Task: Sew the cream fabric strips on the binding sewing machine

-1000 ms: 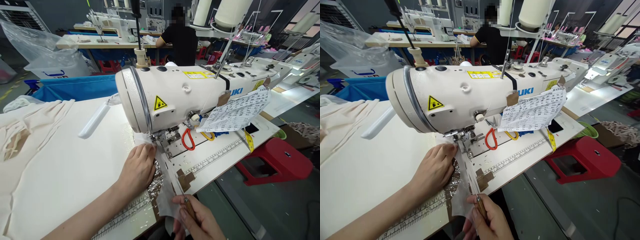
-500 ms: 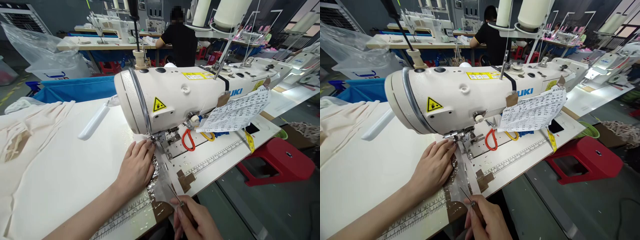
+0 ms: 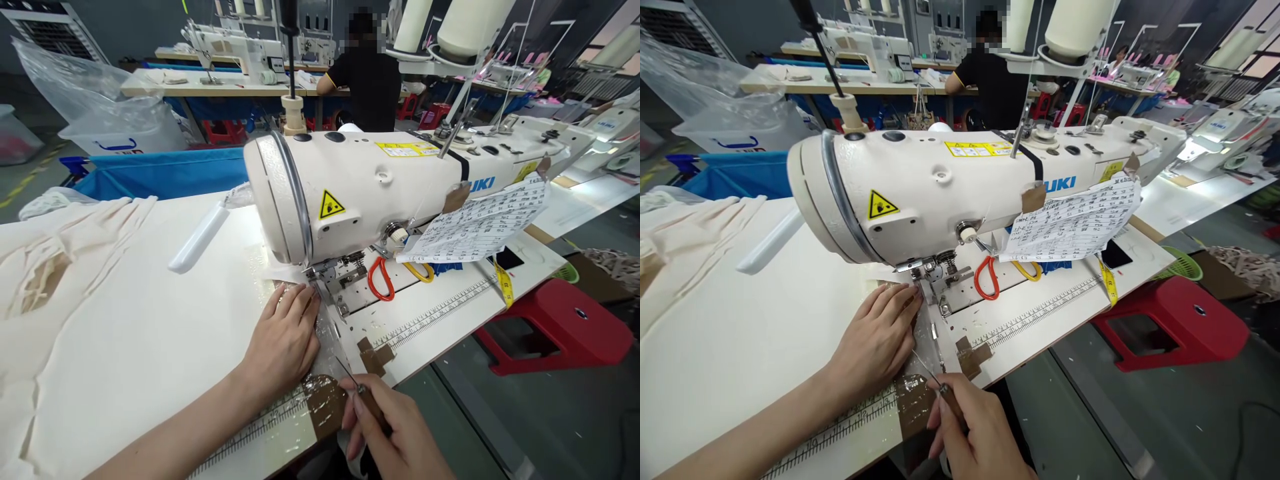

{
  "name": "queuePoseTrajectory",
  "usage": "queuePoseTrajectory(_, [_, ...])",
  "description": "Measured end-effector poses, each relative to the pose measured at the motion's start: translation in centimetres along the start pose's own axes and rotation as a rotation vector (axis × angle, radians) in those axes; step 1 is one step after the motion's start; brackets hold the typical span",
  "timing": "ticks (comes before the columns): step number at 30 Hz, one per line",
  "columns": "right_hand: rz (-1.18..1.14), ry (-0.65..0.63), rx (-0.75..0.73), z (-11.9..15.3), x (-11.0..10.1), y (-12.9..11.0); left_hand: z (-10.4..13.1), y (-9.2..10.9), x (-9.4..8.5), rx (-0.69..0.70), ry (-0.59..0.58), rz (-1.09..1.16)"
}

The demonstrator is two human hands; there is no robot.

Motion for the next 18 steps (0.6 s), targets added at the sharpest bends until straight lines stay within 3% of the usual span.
queuePoseTrajectory(8, [0.04,-0.013,-0.008,-1.4,0.0,-1.0,-0.2,-0.4,0.1,-0.017,-0.009,0.014])
queuePoseTrajectory(12, [0.046,-0.029,-0.044,-0.7,-0.3,-1.3,-0.3,-0.7,0.6,-0.018,-0.025,0.015])
queuePoseTrajectory(15, [0.111,-0.04,-0.157,0.2,-0.9,-2.6,-0.5,-1.1,1.0,-0.002,-0.02,0.003])
queuePoseTrajectory(18, [0.134,-0.086,-0.383,0.4,-1.0,-5.1,-1.2,-1.6,1.1,0.016,-0.031,-0.034])
Point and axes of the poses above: each hand's wrist, its own z-axis away from the middle knuckle, its own x-axis out of the palm, y = z × x, the point moved 3 cm from there along -z, towards the middle knuckle, and after that the axes turned 8 degrees about y, right-handed, at the moved point
